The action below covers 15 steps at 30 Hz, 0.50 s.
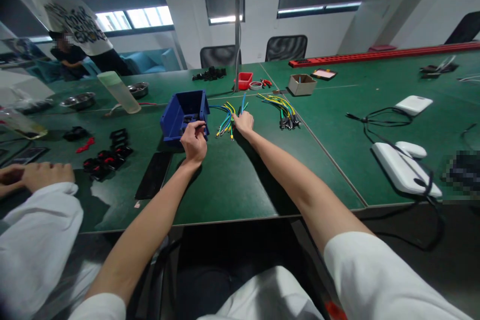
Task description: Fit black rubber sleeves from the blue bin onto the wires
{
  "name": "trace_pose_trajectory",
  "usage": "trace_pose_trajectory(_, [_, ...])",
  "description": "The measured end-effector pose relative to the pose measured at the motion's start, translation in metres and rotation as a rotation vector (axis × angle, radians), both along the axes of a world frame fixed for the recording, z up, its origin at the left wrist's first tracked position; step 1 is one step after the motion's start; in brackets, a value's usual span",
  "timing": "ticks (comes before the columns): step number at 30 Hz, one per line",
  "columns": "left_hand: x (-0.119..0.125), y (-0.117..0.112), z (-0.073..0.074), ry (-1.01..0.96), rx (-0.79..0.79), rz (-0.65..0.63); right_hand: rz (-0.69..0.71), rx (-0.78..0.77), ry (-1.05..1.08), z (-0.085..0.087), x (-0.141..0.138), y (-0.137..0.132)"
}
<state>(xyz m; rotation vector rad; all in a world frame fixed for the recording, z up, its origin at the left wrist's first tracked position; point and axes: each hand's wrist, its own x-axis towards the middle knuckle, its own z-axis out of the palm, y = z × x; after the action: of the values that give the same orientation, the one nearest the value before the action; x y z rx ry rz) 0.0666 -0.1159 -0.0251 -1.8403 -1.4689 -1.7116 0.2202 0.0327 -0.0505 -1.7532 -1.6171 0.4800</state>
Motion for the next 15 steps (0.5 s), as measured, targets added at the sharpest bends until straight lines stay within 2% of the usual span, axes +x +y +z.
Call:
trace_pose_trajectory(3, [0.009,-0.008,0.003,0.032,-0.089,-0.078,0.101,0.012,-0.044,-0.001,-0.011,0.005])
trace_pose_trajectory(7, [0.028,-0.013,-0.004,0.117,-0.386,-0.189,0.204,0.135,0.121,-0.005,-0.011,0.008])
trace_pose_trajectory(10, [0.04,-0.01,-0.014,0.152,-0.523,-0.26,0.161,0.212,0.225,-0.007,-0.005,0.007])
trace_pose_trajectory(13, [0.046,0.001,-0.019,0.094,-0.563,-0.225,0.049,0.257,0.333,-0.006,0.0,0.003])
trace_pose_trajectory(15, [0.047,0.015,-0.019,0.014,-0.566,-0.18,-0.009,0.223,0.399,-0.005,0.003,-0.001])
